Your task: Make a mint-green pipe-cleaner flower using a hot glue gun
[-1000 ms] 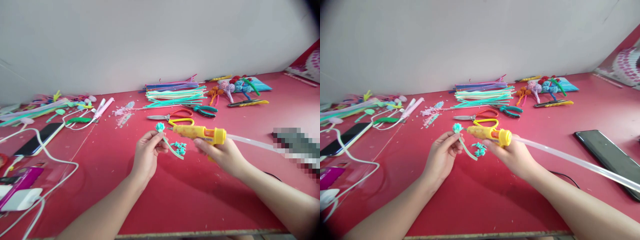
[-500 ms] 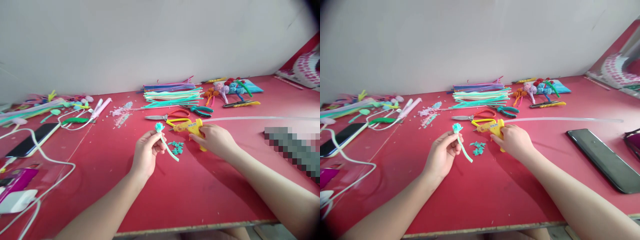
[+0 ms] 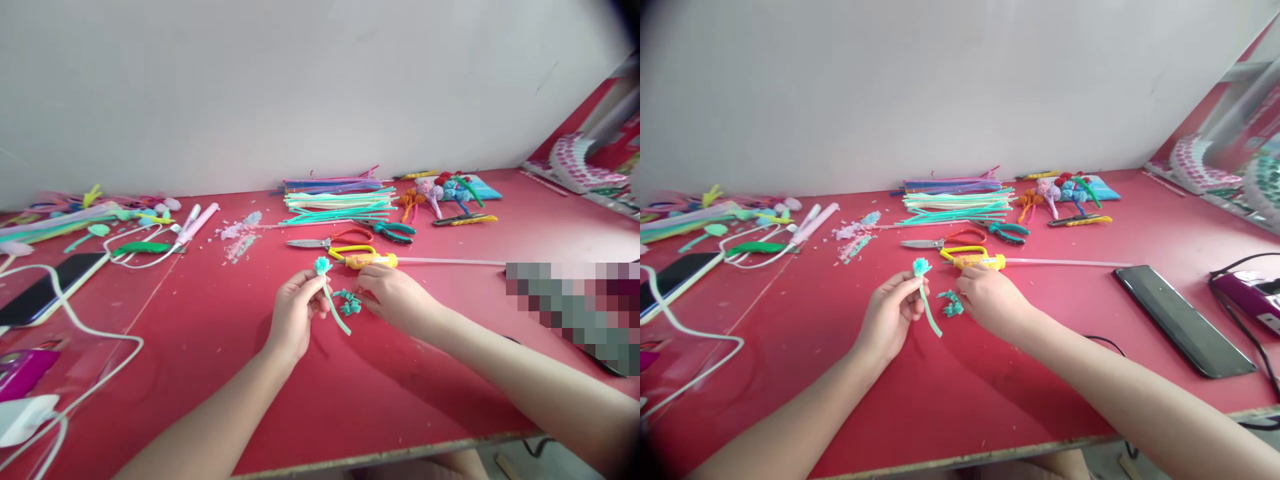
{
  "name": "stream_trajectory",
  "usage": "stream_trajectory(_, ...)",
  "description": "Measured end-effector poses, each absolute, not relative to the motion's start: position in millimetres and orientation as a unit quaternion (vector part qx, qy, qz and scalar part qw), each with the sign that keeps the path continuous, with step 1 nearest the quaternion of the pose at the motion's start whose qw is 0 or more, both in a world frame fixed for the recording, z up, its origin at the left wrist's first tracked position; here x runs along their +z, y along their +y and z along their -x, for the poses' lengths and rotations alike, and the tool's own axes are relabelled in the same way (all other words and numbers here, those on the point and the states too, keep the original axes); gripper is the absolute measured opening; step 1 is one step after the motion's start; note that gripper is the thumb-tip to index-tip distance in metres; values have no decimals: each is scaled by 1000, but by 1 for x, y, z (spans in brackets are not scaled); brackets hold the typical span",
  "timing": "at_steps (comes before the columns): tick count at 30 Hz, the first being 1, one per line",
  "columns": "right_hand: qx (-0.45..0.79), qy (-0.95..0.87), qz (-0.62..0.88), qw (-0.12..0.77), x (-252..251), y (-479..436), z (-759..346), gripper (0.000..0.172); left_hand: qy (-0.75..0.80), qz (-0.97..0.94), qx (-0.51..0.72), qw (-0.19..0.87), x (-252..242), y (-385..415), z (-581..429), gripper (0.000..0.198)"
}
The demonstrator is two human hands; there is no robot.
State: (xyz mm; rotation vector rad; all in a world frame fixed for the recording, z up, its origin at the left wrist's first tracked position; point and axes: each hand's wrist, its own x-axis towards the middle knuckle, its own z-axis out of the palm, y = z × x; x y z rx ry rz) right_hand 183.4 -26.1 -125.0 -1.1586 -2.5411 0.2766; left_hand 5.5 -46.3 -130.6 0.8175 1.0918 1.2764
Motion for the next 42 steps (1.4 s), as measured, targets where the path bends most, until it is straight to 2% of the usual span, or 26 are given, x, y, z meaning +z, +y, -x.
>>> stream_trajectory(3,95,-907,390,127,-120,-20,-175,10,469,-353,555,590,-131,-46,-5,14)
stream_trajectory(9,72,-911,388,124,-134,-8,-152,9,449,-357,568,591,-131,-46,-4,15)
stream_trajectory(16,125,-868,432,209,-135,-12,-161,9,449,-362,555,599,-131,-48,-5,16)
stream_trajectory(19,181,-843,442,247,-127,-17,-173,9,450,-371,541,606,-130,-49,-6,17)
stream_trajectory(24,427,-724,431,328,-121,-24,-188,11,465,-415,491,609,-132,-52,-9,18)
stream_trajectory(29,503,-670,424,345,-117,-32,-196,10,480,-458,462,588,-134,-54,-9,17)
stream_trajectory(35,462,-670,470,341,-105,-40,-197,14,497,-500,442,555,-131,-56,-11,16)
stream_trajectory(42,302,-779,418,357,-105,-43,-198,8,526,-532,385,540,-125,-62,-14,15)
